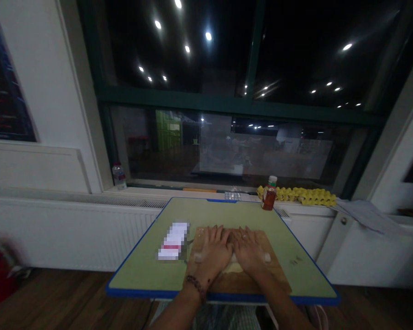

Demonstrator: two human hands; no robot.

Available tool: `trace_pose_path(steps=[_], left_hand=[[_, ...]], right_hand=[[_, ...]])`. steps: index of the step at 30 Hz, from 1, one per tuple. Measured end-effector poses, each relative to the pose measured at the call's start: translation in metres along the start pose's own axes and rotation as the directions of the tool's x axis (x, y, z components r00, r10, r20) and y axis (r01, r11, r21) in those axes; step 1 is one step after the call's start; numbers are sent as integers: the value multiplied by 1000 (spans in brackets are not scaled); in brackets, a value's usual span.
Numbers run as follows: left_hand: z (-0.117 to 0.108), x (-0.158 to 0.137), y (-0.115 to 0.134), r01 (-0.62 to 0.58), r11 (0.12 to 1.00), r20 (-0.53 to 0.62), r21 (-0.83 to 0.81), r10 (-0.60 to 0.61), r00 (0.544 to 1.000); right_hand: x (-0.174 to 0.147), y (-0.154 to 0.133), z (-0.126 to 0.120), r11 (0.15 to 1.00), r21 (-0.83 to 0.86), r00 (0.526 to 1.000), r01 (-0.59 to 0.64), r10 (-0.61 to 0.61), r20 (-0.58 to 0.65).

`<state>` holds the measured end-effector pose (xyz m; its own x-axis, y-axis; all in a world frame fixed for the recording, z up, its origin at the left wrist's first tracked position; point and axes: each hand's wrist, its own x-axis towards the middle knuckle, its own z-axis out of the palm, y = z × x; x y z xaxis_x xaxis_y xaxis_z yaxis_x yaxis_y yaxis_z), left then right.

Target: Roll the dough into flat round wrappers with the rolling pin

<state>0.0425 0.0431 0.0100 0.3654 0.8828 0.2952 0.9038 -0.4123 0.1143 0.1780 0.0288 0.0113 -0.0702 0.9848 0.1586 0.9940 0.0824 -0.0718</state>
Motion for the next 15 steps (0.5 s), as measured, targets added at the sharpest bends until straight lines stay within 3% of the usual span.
trace_pose_path(steps=[10, 15], left_hand=[[-3, 27, -5, 141, 990, 59, 6, -141, 988], [-1, 26, -4, 122, 993, 78, 9, -122, 989]], right_hand=[[37, 6, 12, 999, 38, 997, 21, -24, 69], [39, 10, 16, 998, 67, 1000, 7, -8, 5]])
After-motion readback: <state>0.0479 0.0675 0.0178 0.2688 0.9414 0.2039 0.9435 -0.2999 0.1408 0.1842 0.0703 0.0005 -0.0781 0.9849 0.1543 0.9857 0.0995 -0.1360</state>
